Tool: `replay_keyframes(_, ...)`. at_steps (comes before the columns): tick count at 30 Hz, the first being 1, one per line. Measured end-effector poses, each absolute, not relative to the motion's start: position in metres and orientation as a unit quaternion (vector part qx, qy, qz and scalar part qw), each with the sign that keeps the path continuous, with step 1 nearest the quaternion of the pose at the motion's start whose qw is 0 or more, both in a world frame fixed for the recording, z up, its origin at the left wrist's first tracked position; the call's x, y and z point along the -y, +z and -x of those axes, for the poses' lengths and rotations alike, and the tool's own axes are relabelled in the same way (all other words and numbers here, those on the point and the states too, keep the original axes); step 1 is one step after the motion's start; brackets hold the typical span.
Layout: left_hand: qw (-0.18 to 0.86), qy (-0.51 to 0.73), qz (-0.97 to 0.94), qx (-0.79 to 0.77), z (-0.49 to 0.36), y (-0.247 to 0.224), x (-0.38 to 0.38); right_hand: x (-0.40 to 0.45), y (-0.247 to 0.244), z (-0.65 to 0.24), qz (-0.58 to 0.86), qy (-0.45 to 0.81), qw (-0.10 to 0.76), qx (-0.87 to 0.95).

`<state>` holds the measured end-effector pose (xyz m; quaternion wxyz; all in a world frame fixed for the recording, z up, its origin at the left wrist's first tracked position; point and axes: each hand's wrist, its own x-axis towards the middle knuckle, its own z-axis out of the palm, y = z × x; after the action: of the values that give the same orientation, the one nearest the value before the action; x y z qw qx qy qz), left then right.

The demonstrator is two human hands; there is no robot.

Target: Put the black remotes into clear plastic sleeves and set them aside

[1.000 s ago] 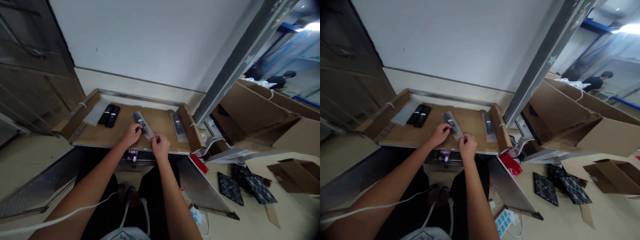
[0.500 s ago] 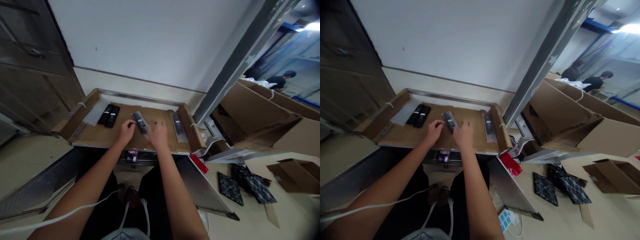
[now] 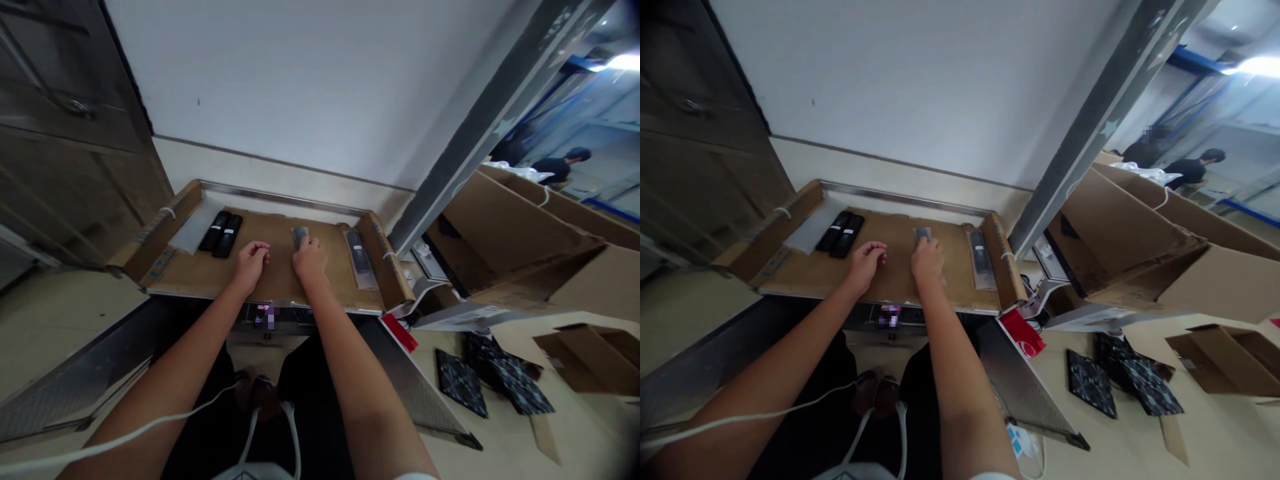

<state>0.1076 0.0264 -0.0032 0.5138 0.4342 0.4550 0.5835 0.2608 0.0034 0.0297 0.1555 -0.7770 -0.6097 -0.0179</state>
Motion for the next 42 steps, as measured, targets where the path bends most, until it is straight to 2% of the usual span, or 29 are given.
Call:
replay_keyframes(9, 0.518, 0.588, -0.433, -0.447, -0.109, -0.001, -0.025, 0.01, 0.027, -0.34, 0.845, -0.098, 0.082, 0.519)
replay_keyframes(26, 0.521, 0.584, -0.437, -0.444, -0.108, -0.005, -0.028, 0.026, 0.023, -0.348, 0.85, -0.168, 0.103, 0.489)
replay_keyframes(42, 0.515, 0.583, -0.442, -0.448, -0.108, -0.002, -0.026, 0.018, 0.028, -0.353, 0.856, -0.108, 0.092, 0.497)
